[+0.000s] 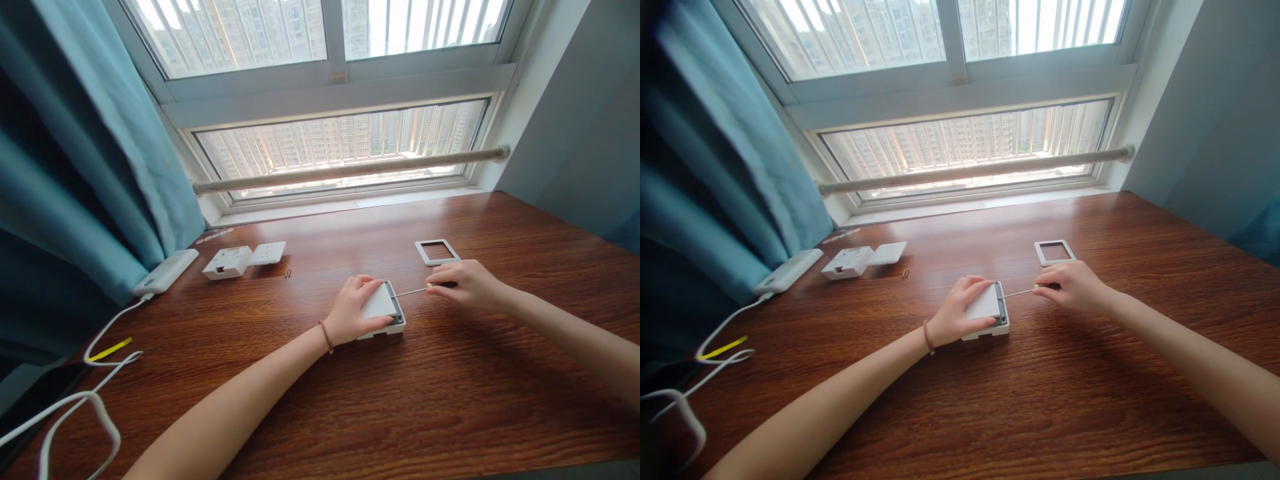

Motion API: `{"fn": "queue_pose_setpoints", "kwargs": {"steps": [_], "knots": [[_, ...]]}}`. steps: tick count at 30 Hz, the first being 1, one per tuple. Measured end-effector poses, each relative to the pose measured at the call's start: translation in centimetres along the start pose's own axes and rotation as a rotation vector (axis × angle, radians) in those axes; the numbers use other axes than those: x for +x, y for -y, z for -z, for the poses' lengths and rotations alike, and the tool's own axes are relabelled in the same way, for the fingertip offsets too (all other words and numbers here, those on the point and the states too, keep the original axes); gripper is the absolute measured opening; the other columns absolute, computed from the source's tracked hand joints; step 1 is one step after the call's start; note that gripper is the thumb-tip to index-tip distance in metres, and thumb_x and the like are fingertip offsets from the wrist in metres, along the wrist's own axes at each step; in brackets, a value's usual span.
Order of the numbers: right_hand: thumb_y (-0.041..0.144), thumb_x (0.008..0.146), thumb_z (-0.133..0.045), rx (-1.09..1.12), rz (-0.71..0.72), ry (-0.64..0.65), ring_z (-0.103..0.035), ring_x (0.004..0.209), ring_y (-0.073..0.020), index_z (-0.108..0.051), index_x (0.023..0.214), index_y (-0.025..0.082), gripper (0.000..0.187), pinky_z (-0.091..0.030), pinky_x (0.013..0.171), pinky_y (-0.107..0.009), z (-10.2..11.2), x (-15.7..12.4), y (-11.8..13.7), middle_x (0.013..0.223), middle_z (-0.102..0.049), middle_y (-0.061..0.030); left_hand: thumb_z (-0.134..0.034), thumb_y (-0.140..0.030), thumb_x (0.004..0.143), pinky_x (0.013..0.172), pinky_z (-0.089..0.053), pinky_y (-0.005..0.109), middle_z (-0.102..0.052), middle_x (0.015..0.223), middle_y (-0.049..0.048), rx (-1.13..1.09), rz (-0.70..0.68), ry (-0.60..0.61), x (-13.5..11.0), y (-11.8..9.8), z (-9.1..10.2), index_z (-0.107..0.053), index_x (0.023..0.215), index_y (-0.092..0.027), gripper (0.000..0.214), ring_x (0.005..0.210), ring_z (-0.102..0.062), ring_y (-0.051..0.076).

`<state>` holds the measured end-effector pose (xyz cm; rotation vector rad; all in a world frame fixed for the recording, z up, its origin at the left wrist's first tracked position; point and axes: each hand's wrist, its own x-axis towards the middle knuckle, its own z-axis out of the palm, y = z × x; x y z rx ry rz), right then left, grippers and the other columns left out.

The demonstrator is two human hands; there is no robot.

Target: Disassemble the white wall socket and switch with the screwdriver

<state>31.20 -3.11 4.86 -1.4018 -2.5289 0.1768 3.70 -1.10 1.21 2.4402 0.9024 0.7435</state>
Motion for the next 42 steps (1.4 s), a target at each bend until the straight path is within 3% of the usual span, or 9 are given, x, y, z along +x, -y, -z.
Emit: {"fn": "queue_pose_setpoints", "kwargs": {"steps": [4,8,15,20,25,30,35,39,42], "knots": [[0.045,0.082,-0.047,0.331,-0.101,0.088,-0.059,0.068,-0.0159,-0.069,0.074,0.018,0.036,-0.037,0.062,-0.025,-1.8,0.4,-1.0,0.072,-0.068,-0.0028,-0.064,-0.05,0.068,0.095,-0.037,0.041,-0.05,0.117,0.0104,-0.002,0.003,-0.002,0.0,-0.3,0.1,-0.049,0.121,-0.021,0.062,0.106,-0.046,0.026],[0.046,0.081,-0.046,0.465,-0.11,0.069,-0.058,0.066,-0.0161,-0.068,0.073,0.016,0.038,-0.039,0.063,-0.025,-3.1,0.6,-0.7,0.068,-0.067,-0.0032,-0.063,-0.048,0.07,0.094,-0.037,0.04,-0.053,0.115,0.0091,-0.03,0.001,-0.002,0.2,-0.7,0.2,-0.048,0.12,-0.022,0.059,0.105,-0.047,0.025],[0.045,0.082,-0.046,0.344,-0.116,0.007,-0.06,0.073,-0.0184,-0.069,0.08,0.02,0.034,-0.04,0.067,-0.026,-3.4,-0.5,-0.5,0.08,-0.07,-0.0047,-0.063,-0.045,0.072,0.096,-0.036,0.038,-0.052,0.119,0.0096,-0.083,0.002,-0.019,0.2,-0.8,-0.1,-0.045,0.12,-0.02,0.057,0.108,-0.046,0.025],[0.049,0.075,-0.056,0.203,-0.221,-0.17,-0.056,0.063,-0.0169,-0.064,0.072,0.02,0.031,-0.039,0.062,-0.026,-2.7,-1.1,-1.1,0.069,-0.066,-0.0033,-0.064,-0.042,0.071,0.099,-0.032,0.042,-0.049,0.121,0.0122,-0.05,-0.035,-0.208,-0.3,-0.7,-0.2,-0.042,0.12,-0.019,0.058,0.114,-0.043,0.026],[0.046,0.074,-0.058,0.392,-0.248,-0.284,-0.045,0.051,-0.0122,-0.058,0.061,0.018,0.032,-0.033,0.051,-0.025,-3.3,-1.3,3.6,0.053,-0.054,-0.0006,-0.067,-0.054,0.062,0.1,-0.029,0.047,-0.049,0.118,0.0127,0.121,-0.19,-0.345,-1.1,-1.1,-0.4,-0.041,0.121,-0.02,0.074,0.116,-0.039,0.031],[0.036,0.075,-0.059,0.74,-0.255,-0.264,-0.053,0.057,-0.0143,-0.062,0.083,0.022,0.016,-0.04,0.054,-0.025,-4.5,-1.6,9.2,0.067,-0.064,-0.0011,-0.069,-0.059,0.057,0.102,-0.024,0.049,-0.053,0.115,0.0121,0.231,-0.328,-0.386,-1.8,-2.0,-0.7,-0.04,0.122,-0.022,0.08,0.115,-0.041,0.032],[0.029,0.078,-0.056,1.031,-0.321,-0.304,-0.054,0.054,-0.0104,-0.047,0.1,0.023,0.025,-0.042,0.051,-0.023,-4.2,-1.7,10.2,0.082,-0.066,-0.002,-0.07,-0.049,0.062,0.1,-0.029,0.048,-0.053,0.112,0.012,0.201,-0.253,-0.457,-1.4,-2.3,-0.8,-0.042,0.118,-0.019,0.07,0.115,-0.041,0.03],[0.026,0.073,-0.062,1.045,-0.336,-0.338,-0.054,0.059,-0.0095,-0.048,0.092,0.02,0.024,-0.043,0.055,-0.021,-4.0,-0.9,10.7,0.074,-0.063,0.0009,-0.07,-0.043,0.065,0.1,-0.031,0.047,-0.05,0.116,0.0122,0.151,-0.2,-0.441,-1.2,-1.8,-0.9,-0.042,0.118,-0.018,0.066,0.117,-0.038,0.03],[0.029,0.073,-0.062,1.062,-0.418,-0.402,-0.048,0.052,-0.0073,-0.05,0.087,0.02,0.021,-0.04,0.047,-0.019,-4.1,0.2,10.0,0.068,-0.059,0.0033,-0.071,-0.047,0.063,0.101,-0.03,0.049,-0.044,0.124,0.0128,0.09,-0.194,-0.394,-1.1,-1.4,-0.9,-0.035,0.127,-0.021,0.078,0.121,-0.034,0.031]]}}
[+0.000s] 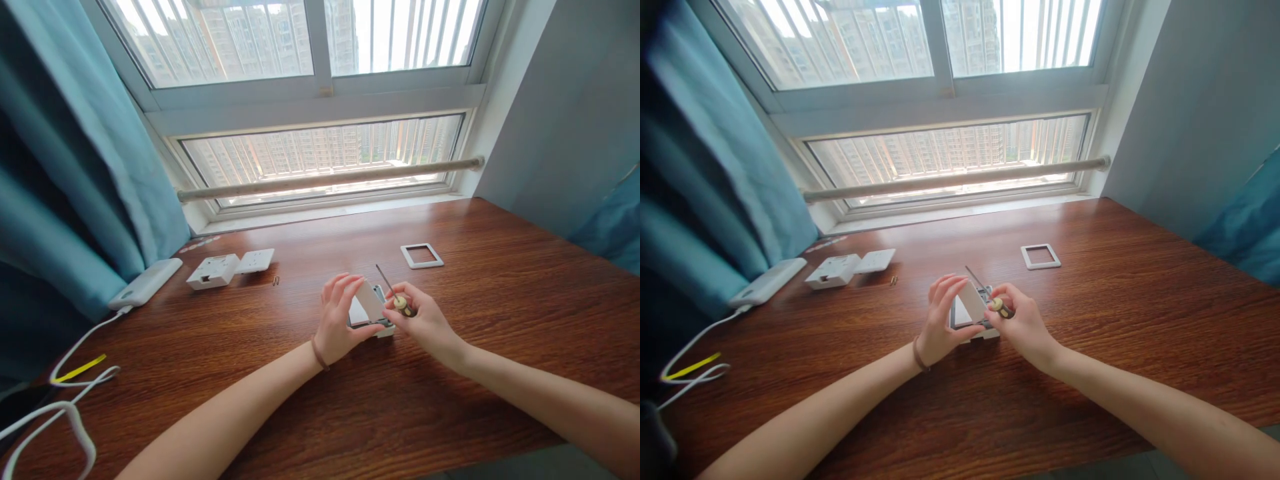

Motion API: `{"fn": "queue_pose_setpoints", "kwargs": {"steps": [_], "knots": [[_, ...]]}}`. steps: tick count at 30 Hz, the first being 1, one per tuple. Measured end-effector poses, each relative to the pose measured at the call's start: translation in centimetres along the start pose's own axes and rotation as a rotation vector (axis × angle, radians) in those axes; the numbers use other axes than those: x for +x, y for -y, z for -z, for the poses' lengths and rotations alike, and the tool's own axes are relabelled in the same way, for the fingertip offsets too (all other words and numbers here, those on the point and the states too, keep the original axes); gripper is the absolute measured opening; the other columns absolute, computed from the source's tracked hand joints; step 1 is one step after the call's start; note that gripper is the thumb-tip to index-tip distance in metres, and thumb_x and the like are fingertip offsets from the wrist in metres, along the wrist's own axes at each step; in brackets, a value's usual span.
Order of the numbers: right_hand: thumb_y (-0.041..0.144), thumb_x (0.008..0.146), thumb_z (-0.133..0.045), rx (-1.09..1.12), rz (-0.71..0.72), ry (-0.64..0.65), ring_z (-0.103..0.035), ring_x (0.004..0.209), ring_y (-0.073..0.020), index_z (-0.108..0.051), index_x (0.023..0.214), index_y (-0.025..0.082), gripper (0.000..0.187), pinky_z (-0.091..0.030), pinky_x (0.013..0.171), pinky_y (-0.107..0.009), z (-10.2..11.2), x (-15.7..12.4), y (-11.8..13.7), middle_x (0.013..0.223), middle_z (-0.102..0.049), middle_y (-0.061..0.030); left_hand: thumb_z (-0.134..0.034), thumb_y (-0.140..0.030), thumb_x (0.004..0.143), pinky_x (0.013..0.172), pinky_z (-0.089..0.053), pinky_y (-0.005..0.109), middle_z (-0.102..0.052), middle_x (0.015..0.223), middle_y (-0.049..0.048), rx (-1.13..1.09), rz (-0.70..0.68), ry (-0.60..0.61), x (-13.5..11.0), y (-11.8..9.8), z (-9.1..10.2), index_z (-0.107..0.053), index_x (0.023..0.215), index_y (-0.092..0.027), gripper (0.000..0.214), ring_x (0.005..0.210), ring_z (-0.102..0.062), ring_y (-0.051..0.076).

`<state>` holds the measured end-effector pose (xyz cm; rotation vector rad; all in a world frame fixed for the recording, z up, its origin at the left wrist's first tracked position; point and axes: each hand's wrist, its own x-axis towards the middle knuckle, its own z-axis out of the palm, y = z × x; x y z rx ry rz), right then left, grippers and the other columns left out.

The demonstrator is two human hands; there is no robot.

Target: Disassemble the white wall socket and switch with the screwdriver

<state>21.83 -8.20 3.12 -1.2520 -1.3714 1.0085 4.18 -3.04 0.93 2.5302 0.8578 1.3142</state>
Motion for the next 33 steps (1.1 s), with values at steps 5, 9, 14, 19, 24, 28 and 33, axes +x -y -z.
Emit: {"fn": "queue_pose_setpoints", "kwargs": {"steps": [5,9,14,19,24,28,33], "knots": [[0.035,0.066,-0.065,0.009,-0.036,-0.426,-0.041,0.044,-0.0064,-0.06,0.088,0.017,0.03,-0.036,0.04,-0.019,4.9,4.4,-2.7,0.055,-0.05,0.0052,-0.06,-0.037,0.076,0.107,-0.023,0.047,-0.031,0.137,0.0134,-0.244,0.119,0.176,0.2,0.9,0.4,-0.023,0.136,-0.02,0.072,0.128,-0.027,0.028],[0.031,0.065,-0.062,-0.048,-0.094,-0.626,-0.038,0.039,-0.0056,-0.063,0.085,0.01,0.03,-0.031,0.036,-0.019,10.5,7.5,-5.7,0.048,-0.049,0.0038,-0.059,-0.035,0.076,0.108,-0.022,0.047,-0.035,0.135,0.0132,-0.375,0.22,0.343,0.5,2.4,0.8,-0.034,0.131,-0.018,0.062,0.128,-0.028,0.028],[0.028,0.061,-0.064,-0.162,-0.178,-0.667,-0.048,0.039,-0.0085,-0.067,0.081,0.007,0.028,-0.035,0.036,-0.02,13.1,8.6,-7.8,0.058,-0.062,-0.0056,-0.063,-0.037,0.073,0.109,-0.022,0.045,-0.032,0.136,0.0133,-0.431,0.21,0.518,1.0,3.7,1.1,-0.035,0.13,-0.018,0.066,0.129,-0.028,0.027],[0.031,0.062,-0.064,-0.33,-0.181,-0.628,-0.053,0.041,-0.0118,-0.069,0.081,0.009,0.029,-0.04,0.04,-0.023,13.2,8.8,-8.9,0.065,-0.067,-0.0084,-0.066,-0.033,0.07,0.106,-0.028,0.043,-0.036,0.129,0.0132,-0.459,0.185,0.524,1.0,3.9,1.0,-0.036,0.124,-0.018,0.064,0.124,-0.035,0.026],[0.033,0.066,-0.061,-0.506,-0.167,-0.585,-0.056,0.043,-0.0153,-0.069,0.076,0.013,0.023,-0.044,0.05,-0.028,13.7,8.7,-9.0,0.059,-0.067,-0.0061,-0.07,-0.033,0.066,0.101,-0.033,0.041,-0.033,0.126,0.0133,-0.474,0.206,0.488,0.7,3.7,0.7,-0.034,0.119,-0.018,0.066,0.119,-0.037,0.026],[0.043,0.069,-0.062,-0.676,-0.09,-0.574,-0.06,0.059,-0.022,-0.069,0.075,0.016,0.029,-0.04,0.058,-0.031,12.6,7.7,-6.9,0.063,-0.066,-0.0076,-0.068,-0.031,0.067,0.098,-0.034,0.04,-0.036,0.12,0.0116,-0.45,0.219,0.455,0.5,3.6,0.7,-0.034,0.111,-0.019,0.058,0.114,-0.039,0.024],[0.046,0.084,-0.047,-1.228,0.519,-0.241,-0.055,0.078,-0.0211,-0.065,0.101,0.022,0.034,-0.036,0.069,-0.03,8.9,5.2,-3.2,0.082,-0.066,-0.0057,-0.068,-0.031,0.067,0.095,-0.036,0.04,-0.039,0.113,0.0094,-0.427,0.218,0.443,0.5,3.5,0.6,-0.034,0.106,-0.02,0.053,0.107,-0.042,0.024]]}}
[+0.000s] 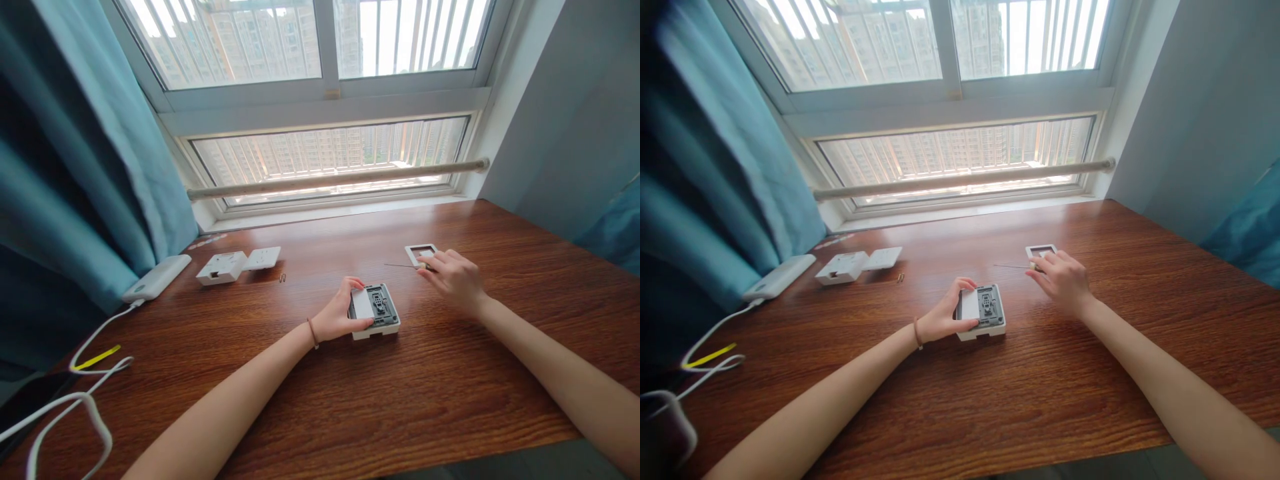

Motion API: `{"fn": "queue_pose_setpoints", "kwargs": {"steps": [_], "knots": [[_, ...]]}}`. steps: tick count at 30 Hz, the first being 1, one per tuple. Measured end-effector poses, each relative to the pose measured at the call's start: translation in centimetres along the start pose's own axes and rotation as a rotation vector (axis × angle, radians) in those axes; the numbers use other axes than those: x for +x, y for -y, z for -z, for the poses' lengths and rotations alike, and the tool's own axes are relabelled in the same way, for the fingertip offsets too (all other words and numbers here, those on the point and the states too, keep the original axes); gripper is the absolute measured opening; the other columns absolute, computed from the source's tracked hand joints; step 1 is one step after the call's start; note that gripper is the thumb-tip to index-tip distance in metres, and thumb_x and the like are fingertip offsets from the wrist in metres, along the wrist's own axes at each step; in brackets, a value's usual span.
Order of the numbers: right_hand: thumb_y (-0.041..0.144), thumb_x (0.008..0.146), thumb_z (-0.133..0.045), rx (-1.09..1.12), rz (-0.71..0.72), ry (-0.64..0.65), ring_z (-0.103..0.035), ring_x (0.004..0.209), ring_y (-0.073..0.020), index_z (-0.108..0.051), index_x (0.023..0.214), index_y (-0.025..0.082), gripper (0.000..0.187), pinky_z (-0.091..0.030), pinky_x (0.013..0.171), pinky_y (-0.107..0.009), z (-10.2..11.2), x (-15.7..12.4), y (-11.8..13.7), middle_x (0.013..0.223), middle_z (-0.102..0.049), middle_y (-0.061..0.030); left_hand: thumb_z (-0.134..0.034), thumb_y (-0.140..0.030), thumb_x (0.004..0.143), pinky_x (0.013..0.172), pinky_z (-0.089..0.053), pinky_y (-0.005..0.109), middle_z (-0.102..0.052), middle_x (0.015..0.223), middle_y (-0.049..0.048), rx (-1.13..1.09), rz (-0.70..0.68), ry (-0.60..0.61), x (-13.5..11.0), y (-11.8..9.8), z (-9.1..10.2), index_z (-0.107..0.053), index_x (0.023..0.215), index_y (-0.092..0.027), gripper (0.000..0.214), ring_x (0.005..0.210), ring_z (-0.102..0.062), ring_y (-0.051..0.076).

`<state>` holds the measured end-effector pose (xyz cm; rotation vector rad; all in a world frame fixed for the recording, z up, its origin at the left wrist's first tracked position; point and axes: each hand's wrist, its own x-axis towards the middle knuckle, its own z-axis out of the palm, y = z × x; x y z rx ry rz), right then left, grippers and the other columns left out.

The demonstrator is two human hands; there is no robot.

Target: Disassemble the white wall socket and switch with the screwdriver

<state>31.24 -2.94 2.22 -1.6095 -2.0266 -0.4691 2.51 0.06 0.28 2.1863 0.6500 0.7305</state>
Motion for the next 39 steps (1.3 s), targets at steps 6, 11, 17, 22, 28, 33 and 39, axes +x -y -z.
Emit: {"fn": "queue_pose_setpoints", "kwargs": {"steps": [6,11,17,22,28,33,39], "knots": [[0.044,0.083,-0.051,-0.167,0.386,-0.06,-0.05,0.077,-0.0193,-0.062,0.109,0.029,0.032,-0.032,0.076,-0.034,1.6,-0.4,2.6,0.081,-0.063,-0.004,-0.068,-0.031,0.066,0.092,-0.037,0.039,-0.041,0.112,0.0087,-0.009,0.014,0.007,0.0,0.0,0.0,-0.034,0.108,-0.02,0.055,0.106,-0.044,0.024],[0.037,0.083,-0.053,-0.195,0.415,-0.134,-0.049,0.082,-0.0198,-0.057,0.116,0.031,0.034,-0.031,0.08,-0.034,2.2,-1.1,3.4,0.085,-0.063,-0.0041,-0.068,-0.032,0.067,0.087,-0.042,0.038,-0.044,0.113,0.0087,-0.021,0.057,0.027,-0.1,0.0,-0.1,-0.032,0.11,-0.02,0.058,0.104,-0.047,0.023],[0.036,0.08,-0.057,-0.14,0.362,-0.173,-0.048,0.084,-0.0205,-0.062,0.11,0.034,0.03,-0.03,0.082,-0.034,1.8,-1.3,3.9,0.084,-0.063,-0.0035,-0.067,-0.033,0.067,0.085,-0.044,0.038,-0.047,0.112,0.0085,-0.022,0.089,0.045,-0.2,0.0,-0.2,-0.03,0.112,-0.02,0.06,0.102,-0.05,0.023],[0.041,0.079,-0.057,0.035,0.262,-0.026,-0.049,0.076,-0.0184,-0.068,0.1,0.03,0.026,-0.034,0.074,-0.031,0.6,-1.0,3.3,0.077,-0.061,-0.0036,-0.066,-0.035,0.068,0.085,-0.043,0.038,-0.048,0.113,0.0102,0.002,0.103,0.065,-0.2,-0.1,-0.1,-0.028,0.113,-0.019,0.061,0.103,-0.05,0.024],[0.041,0.081,-0.054,0.155,0.214,0.101,-0.05,0.071,-0.0166,-0.068,0.098,0.026,0.027,-0.038,0.065,-0.026,-0.3,-1.5,3.7,0.07,-0.061,-0.0028,-0.063,-0.038,0.072,0.088,-0.042,0.039,-0.05,0.111,0.0103,0.004,0.122,0.076,-0.3,-0.4,0.0,-0.024,0.121,-0.018,0.066,0.102,-0.052,0.024],[0.042,0.079,-0.056,0.158,0.128,0.044,-0.054,0.074,-0.0179,-0.069,0.084,0.023,0.023,-0.04,0.066,-0.027,-0.2,-1.5,3.3,0.073,-0.064,-0.0034,-0.064,-0.037,0.071,0.094,-0.038,0.04,-0.046,0.118,0.0123,0.023,0.06,-0.05,-0.3,-0.4,-0.1,-0.03,0.121,-0.017,0.064,0.108,-0.048,0.025],[0.028,0.08,-0.058,0.308,0.271,-0.181,-0.054,0.062,-0.0131,-0.064,0.102,0.02,0.024,-0.041,0.06,-0.025,1.1,-2.2,4.5,0.068,-0.062,-0.0019,-0.068,-0.042,0.063,0.101,-0.028,0.047,-0.043,0.123,0.0133,0.243,-0.09,-0.247,-0.3,-1.7,-0.2,-0.047,0.111,-0.018,0.057,0.118,-0.037,0.031]]}}
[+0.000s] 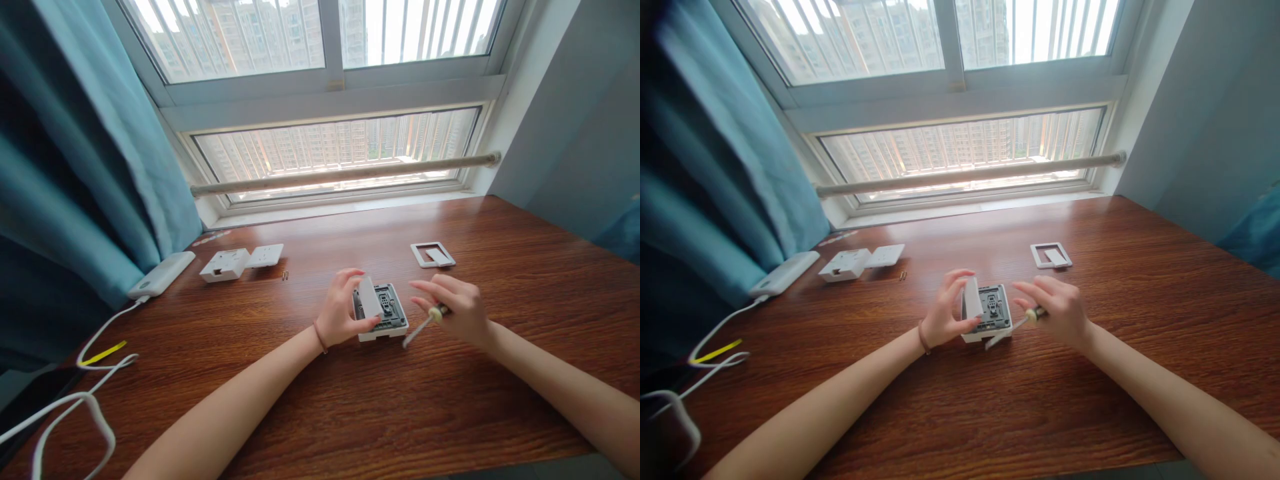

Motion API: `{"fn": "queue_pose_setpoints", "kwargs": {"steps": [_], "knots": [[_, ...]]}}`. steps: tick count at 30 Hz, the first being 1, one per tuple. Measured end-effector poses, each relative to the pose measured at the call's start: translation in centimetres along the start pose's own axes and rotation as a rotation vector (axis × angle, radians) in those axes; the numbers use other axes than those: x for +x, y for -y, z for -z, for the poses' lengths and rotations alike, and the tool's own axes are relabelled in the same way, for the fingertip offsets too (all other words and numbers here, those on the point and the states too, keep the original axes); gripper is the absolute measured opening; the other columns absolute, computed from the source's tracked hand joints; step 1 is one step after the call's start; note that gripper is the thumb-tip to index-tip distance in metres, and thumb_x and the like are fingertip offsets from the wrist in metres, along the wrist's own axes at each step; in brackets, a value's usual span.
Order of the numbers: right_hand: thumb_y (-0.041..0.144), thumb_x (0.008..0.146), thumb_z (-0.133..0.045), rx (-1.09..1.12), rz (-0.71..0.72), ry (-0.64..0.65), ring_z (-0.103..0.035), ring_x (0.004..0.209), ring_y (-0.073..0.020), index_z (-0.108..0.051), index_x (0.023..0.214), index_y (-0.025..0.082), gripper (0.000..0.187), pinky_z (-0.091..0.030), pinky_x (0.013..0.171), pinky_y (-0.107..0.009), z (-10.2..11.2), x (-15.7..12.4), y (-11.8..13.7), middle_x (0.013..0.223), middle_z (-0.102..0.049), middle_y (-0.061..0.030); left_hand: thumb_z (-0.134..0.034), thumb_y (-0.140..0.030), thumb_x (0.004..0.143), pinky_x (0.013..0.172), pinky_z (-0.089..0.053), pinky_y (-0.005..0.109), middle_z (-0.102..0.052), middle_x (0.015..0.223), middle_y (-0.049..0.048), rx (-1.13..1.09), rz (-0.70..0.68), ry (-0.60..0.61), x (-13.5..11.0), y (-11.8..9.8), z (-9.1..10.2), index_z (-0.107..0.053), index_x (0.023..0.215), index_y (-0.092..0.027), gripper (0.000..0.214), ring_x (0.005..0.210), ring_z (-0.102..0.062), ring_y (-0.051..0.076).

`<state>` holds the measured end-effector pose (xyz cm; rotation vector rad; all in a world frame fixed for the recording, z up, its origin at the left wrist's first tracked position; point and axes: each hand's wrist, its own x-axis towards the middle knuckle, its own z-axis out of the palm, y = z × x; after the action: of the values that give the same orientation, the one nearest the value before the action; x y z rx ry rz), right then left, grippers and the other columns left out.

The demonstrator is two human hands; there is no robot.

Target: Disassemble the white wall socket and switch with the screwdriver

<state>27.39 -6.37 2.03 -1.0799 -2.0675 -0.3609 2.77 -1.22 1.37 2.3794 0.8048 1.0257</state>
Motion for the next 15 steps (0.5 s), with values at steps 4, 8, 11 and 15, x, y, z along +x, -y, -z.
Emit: {"fn": "queue_pose_setpoints", "kwargs": {"steps": [4,8,11,15], "knots": [[0.019,0.083,-0.053,0.054,0.349,0.106,-0.051,0.057,-0.0113,-0.059,0.113,0.023,0.031,-0.039,0.055,-0.025,0.2,-0.2,2.7,0.075,-0.066,-0.0014,-0.069,-0.051,0.057,0.104,-0.024,0.049,-0.047,0.123,0.0122,0.124,-0.117,0.065,-0.2,-1.3,-0.3,-0.051,0.108,-0.019,0.063,0.12,-0.035,0.033],[0.022,0.082,-0.055,0.02,0.412,0.098,-0.054,0.06,-0.0124,-0.063,0.103,0.02,0.022,-0.041,0.055,-0.026,-0.1,-0.3,3.6,0.079,-0.069,-0.0024,-0.067,-0.054,0.057,0.106,-0.02,0.05,-0.052,0.118,0.0118,0.157,-0.174,0.112,-0.3,-1.7,-0.6,-0.053,0.107,-0.018,0.063,0.119,-0.037,0.032],[0.023,0.083,-0.055,0.014,0.432,0.106,-0.057,0.064,-0.0125,-0.062,0.105,0.02,0.023,-0.043,0.057,-0.026,-0.3,-0.4,3.5,0.08,-0.069,-0.0018,-0.068,-0.053,0.057,0.105,-0.02,0.051,-0.054,0.117,0.0115,0.143,-0.159,0.112,-0.3,-1.5,-0.6,-0.053,0.107,-0.019,0.063,0.118,-0.038,0.032],[0.023,0.082,-0.056,0.059,0.351,0.068,-0.06,0.067,-0.0131,-0.061,0.108,0.02,0.027,-0.046,0.061,-0.027,-0.5,-0.3,2.8,0.089,-0.07,-0.003,-0.07,-0.055,0.055,0.104,-0.024,0.05,-0.051,0.12,0.0128,0.082,-0.133,0.102,-0.2,-1.1,-0.7,-0.047,0.115,-0.019,0.074,0.119,-0.037,0.033]]}}
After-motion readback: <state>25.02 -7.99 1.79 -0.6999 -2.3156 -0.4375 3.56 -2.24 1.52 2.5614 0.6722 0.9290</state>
